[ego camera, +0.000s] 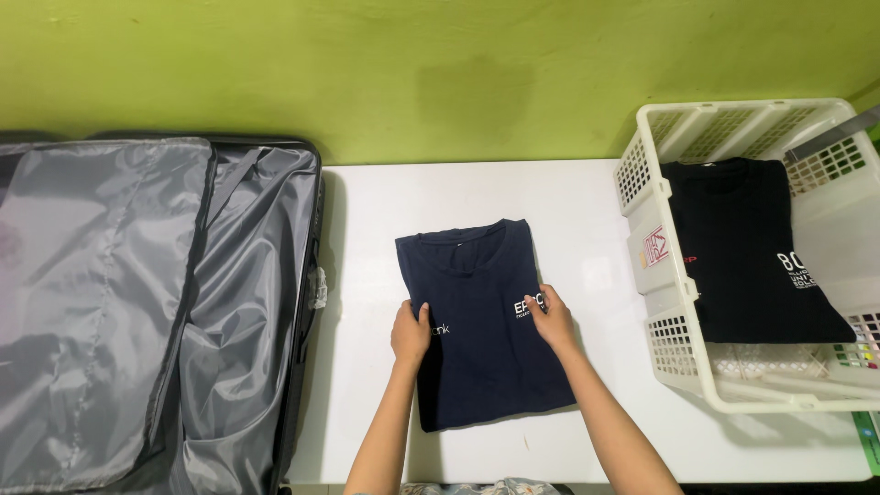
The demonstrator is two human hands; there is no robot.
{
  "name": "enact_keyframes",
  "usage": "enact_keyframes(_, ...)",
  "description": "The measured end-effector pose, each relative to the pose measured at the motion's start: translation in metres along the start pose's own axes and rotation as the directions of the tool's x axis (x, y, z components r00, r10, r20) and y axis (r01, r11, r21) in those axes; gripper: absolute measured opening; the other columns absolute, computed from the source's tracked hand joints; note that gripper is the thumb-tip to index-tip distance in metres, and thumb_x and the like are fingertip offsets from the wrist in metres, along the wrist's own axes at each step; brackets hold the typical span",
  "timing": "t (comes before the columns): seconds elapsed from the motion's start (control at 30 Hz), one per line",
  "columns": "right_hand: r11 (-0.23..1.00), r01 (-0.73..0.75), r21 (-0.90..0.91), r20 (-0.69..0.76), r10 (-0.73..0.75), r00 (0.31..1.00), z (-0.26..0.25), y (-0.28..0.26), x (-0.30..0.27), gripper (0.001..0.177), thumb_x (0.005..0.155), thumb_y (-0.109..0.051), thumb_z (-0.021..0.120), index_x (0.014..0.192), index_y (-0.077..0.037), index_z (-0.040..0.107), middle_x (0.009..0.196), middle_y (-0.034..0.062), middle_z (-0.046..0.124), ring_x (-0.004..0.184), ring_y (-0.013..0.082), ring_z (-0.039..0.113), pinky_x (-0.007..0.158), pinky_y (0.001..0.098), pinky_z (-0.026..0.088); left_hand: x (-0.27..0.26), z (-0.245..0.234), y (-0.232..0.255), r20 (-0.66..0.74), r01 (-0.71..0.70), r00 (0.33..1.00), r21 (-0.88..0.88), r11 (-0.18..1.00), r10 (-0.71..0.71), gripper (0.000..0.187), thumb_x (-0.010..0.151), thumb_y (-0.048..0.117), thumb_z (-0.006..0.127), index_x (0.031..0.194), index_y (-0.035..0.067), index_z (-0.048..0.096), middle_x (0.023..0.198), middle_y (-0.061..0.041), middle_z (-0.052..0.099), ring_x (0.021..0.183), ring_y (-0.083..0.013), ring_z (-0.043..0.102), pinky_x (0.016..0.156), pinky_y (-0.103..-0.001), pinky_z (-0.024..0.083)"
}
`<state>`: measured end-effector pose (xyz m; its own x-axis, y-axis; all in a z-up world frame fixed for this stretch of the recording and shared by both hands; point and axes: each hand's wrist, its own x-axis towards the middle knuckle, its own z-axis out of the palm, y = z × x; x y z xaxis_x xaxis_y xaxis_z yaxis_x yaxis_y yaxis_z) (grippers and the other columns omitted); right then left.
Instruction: The person folds a black t-shirt, a navy blue t-shirt, and an orange t-shirt on a white table. They smooth each garment, fold the sleeves and body, and place the finished items into a white plastic basket. The person also briefly handles a navy t-shirt from an open suitcase.
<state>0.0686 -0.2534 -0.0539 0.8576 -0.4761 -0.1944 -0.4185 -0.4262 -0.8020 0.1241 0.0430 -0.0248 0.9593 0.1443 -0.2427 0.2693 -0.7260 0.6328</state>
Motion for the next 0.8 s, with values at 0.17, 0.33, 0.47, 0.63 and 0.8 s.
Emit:
enact_keyframes(0.17,0.986,0.068,-0.155,-0.060,-0.078,0.995,-0.009,-0.022,-0.017,0.040,0.100,-0.038,0.060,0.131,-0.014,0.062,0.094,0.0165,0.075,0.088,0.0371,0.072,0.076,0.0452,0.054,-0.014,-0.016,0.013,-0.043,-0.098,0.994,-0.047,0.994,0.096,0.042,0.103,0.040,0.049,0.136,0.016,0.057,0.104,-0.013,0.074,0.094,-0.0352,0.070,0.082,-0.047,0.053)
enact_keyframes(0.33,0.968,0.190,-0.166,-0.151,-0.215,0.965,-0.024,-0.049,-0.038,0.038,0.099,-0.035,0.061,0.128,-0.011,0.066,0.097,0.0193,0.075,0.089,0.0399,0.072,0.077,0.0459,0.055,-0.029,-0.031,0.036,-0.033,-0.130,0.991,-0.022,0.991,0.129,0.041,0.104,0.041,0.047,0.137,0.021,0.061,0.067,-0.011,0.071,0.066,-0.0298,0.070,0.067,-0.042,0.053)
enact_keyframes(0.47,0.962,0.255,-0.103,-0.223,-0.272,0.936,-0.046,-0.064,-0.049,0.036,0.100,-0.030,0.060,0.128,-0.009,0.067,0.101,0.0190,0.076,0.092,0.0388,0.073,0.079,0.0448,0.056,-0.040,-0.039,0.062,-0.144,-0.289,0.950,-0.078,0.954,0.276,0.040,0.103,0.040,0.052,0.136,0.020,0.064,0.065,-0.009,0.069,0.060,-0.0268,0.069,0.062,-0.039,0.052)
enact_keyframes(0.63,0.944,0.326,-0.050,-0.310,-0.325,0.893,-0.098,-0.089,-0.057,0.036,0.101,-0.027,0.062,0.131,-0.007,0.066,0.097,0.0179,0.075,0.077,0.0320,0.072,0.070,0.0396,0.055,-0.059,-0.057,0.117,-0.151,-0.350,0.932,-0.157,0.923,0.328,0.044,0.102,0.035,0.055,0.142,0.019,0.061,0.058,-0.008,0.065,0.050,-0.0211,0.061,0.054,-0.035,0.047)
enact_keyframes(0.8,0.965,0.253,0.067,-0.294,-0.224,0.929,-0.163,-0.110,-0.066,0.038,0.099,-0.028,0.060,0.132,-0.009,0.066,0.082,0.0092,0.077,0.053,0.0169,0.061,0.055,0.0328,0.047,-0.087,-0.066,0.173,-0.146,-0.383,0.922,-0.222,0.897,0.357,0.044,0.102,0.033,0.058,0.142,0.016,0.061,0.057,-0.009,0.064,0.050,-0.0179,0.058,0.054,-0.033,0.045)
